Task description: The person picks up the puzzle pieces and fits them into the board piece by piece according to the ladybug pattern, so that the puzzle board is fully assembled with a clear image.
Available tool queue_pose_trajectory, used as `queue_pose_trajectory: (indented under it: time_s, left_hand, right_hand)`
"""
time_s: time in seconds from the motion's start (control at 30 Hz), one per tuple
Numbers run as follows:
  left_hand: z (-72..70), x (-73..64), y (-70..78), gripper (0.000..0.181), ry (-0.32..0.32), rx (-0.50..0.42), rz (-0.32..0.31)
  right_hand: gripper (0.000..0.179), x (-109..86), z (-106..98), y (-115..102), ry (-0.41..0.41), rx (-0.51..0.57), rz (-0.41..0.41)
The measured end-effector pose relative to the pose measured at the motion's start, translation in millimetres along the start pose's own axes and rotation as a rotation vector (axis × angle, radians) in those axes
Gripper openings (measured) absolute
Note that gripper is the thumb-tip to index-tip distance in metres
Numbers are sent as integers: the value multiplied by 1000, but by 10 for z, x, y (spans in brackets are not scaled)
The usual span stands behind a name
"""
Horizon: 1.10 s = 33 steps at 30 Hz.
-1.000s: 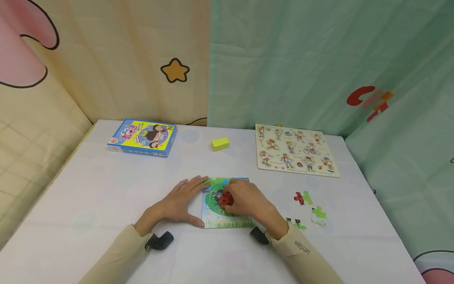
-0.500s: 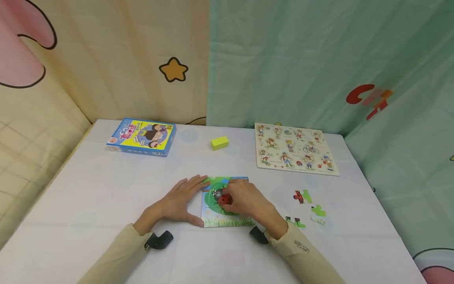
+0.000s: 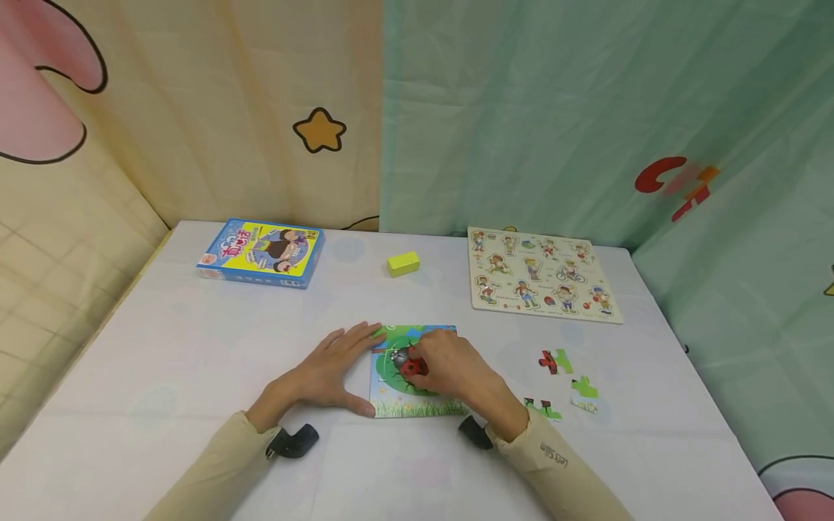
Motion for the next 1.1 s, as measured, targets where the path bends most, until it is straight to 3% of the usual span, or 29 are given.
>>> queue_pose_trajectory:
  time_s: [0.5,1.1]
  left_hand:
    - [-25,-13,43,114,0,-15,-3]
    - [-14,-17,34,115,-5,-3,-8]
  right_hand:
    - [23,9,17,-15,-10,27,-13]
    - [22,-30,11,-87,-2,-15,1]
Point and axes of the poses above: each hand's wrist, its own x-axis towards the middle knuckle, its own z-axis out of the palm, y = z × x, the point moved 1 cm from there along x, towards the middle knuckle, and after that the axes turned 8 degrees about -x, right-handed, at the moved point
